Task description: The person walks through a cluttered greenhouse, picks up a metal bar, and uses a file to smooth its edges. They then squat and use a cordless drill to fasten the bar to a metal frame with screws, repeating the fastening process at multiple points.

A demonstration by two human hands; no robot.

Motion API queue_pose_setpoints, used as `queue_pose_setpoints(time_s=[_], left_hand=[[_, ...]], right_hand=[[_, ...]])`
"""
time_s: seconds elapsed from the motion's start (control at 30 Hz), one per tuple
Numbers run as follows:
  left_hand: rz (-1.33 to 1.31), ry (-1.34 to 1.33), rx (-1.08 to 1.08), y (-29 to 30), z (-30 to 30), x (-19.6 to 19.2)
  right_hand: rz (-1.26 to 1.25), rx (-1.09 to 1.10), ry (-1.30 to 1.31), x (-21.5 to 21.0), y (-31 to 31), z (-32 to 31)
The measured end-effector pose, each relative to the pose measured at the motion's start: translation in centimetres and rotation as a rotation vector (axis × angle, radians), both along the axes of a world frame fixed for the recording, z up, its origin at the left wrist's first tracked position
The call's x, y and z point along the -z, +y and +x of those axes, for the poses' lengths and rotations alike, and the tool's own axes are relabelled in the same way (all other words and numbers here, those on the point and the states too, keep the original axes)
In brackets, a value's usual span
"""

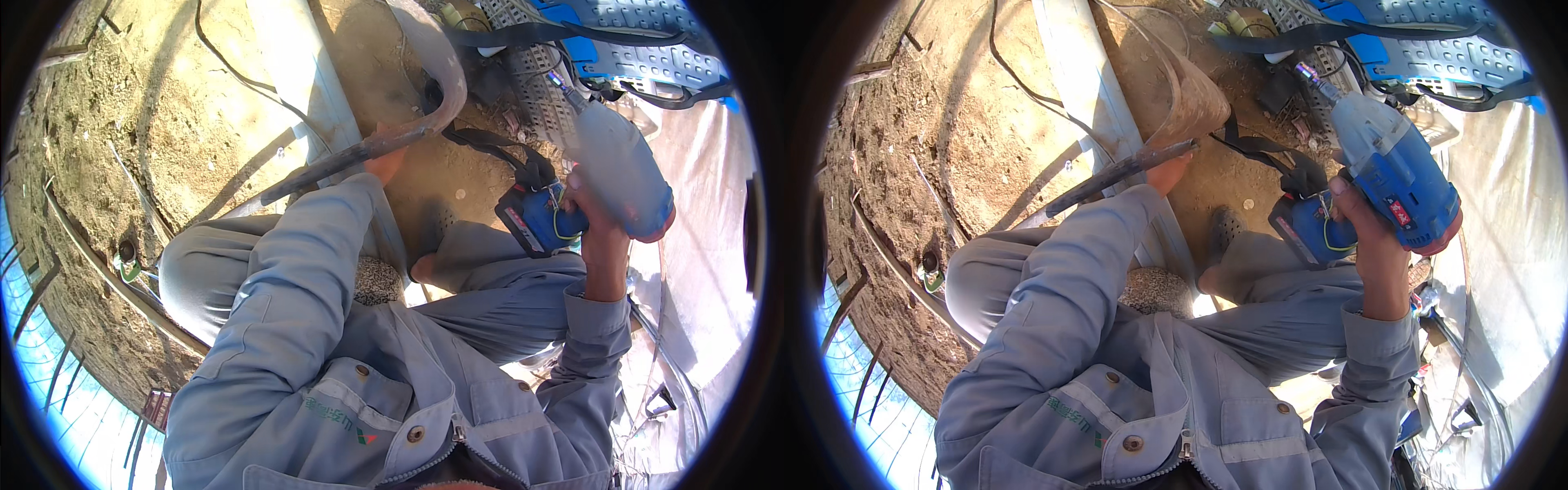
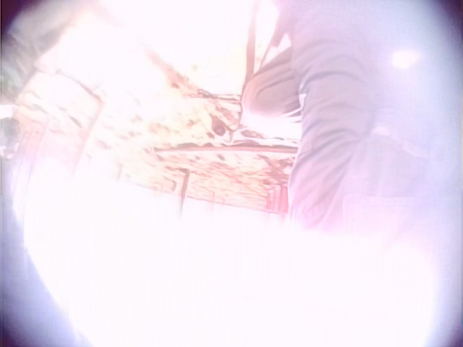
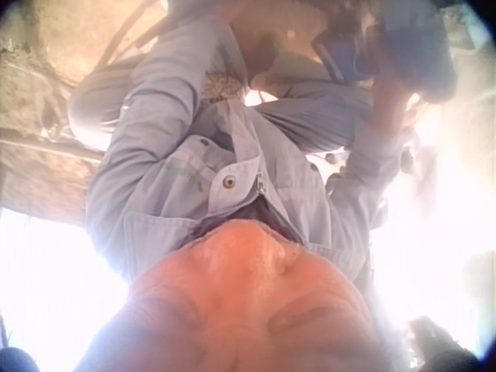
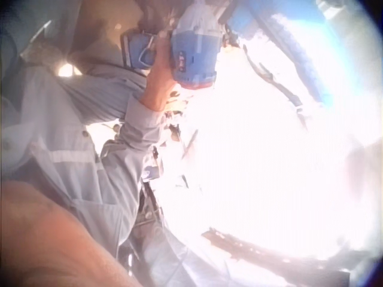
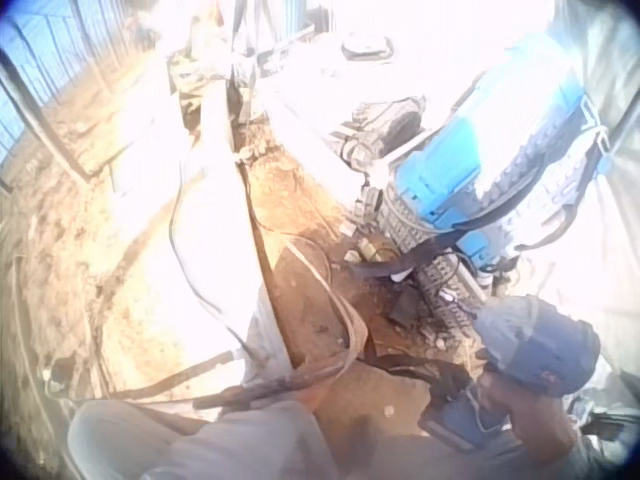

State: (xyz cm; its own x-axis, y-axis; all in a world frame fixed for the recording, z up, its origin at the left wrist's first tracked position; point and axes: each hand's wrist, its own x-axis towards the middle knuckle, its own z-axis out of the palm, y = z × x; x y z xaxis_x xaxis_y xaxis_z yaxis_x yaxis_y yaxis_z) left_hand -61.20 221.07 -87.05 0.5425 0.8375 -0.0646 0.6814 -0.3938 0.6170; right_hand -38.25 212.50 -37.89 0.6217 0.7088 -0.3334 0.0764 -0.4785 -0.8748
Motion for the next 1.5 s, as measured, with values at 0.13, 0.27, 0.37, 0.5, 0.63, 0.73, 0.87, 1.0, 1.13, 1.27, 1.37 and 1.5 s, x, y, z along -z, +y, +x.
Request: queue_pose_setpoints(time_s=[0.13, 0.27, 0.37, 0.5, 0.63, 0.73, 0.87, 1.0, 1.13, 1.27, 1.37, 1.5], left_hand=[[0.129, 0.223, 0.158, 0.2, 0.7, 0.4], [0.049, 0.151, 0.105, 1.1, 2.0, -1.0], [-0.05, -0.007, -0.001, 2.0, 2.9, -1.2], [-0.137, -0.069, 0.021, 1.5, 2.7, -3.2], [-0.261, 0.038, -0.041, -1.8, 2.2, -8.8], [-0.54, -0.189, -0.182, -4.6, 2.6, -13.0], [-0.911, -0.339, -0.321, -6.6, 3.2, -18.1], [-1.261, -0.668, -0.418, -5.9, 1.8, -26.3], [-1.346, -0.945, -0.414, -4.0, 0.1, -34.8], [-1.344, -1.157, -0.308, -2.8, -3.0, -40.6], [-1.311, -1.284, -0.203, -1.7, -4.0, -42.9], [-1.222, -1.339, 0.028, -0.8, -4.4, -44.3]], right_hand=[[0.053, 0.029, 0.038, 0.3, -0.7, 0.4], [0.015, 0.04, 0.043, 0.5, -0.7, 0.7], [-0.05, 0.009, 0.018, 0.3, -0.5, 0.8], [-0.057, -0.014, -0.026, 0.2, -0.5, 0.5], [-0.06, -0.038, -0.076, -0.2, -1.0, 0.1], [-0.024, -0.073, -0.129, -0.8, -1.8, -0.2], [0.042, -0.064, -0.106, -1.6, -3.8, -1.3], [0.14, -0.112, -0.154, -1.5, -6.6, -3.4], [0.198, -0.157, -0.178, -0.5, -9.5, -5.4], [0.287, -0.242, -0.272, 0.6, -11.2, -6.7], [0.291, -0.279, -0.195, 0.7, -11.6, -7.3], [0.262, -0.228, 0.059, 0.2, -11.4, -7.5]])
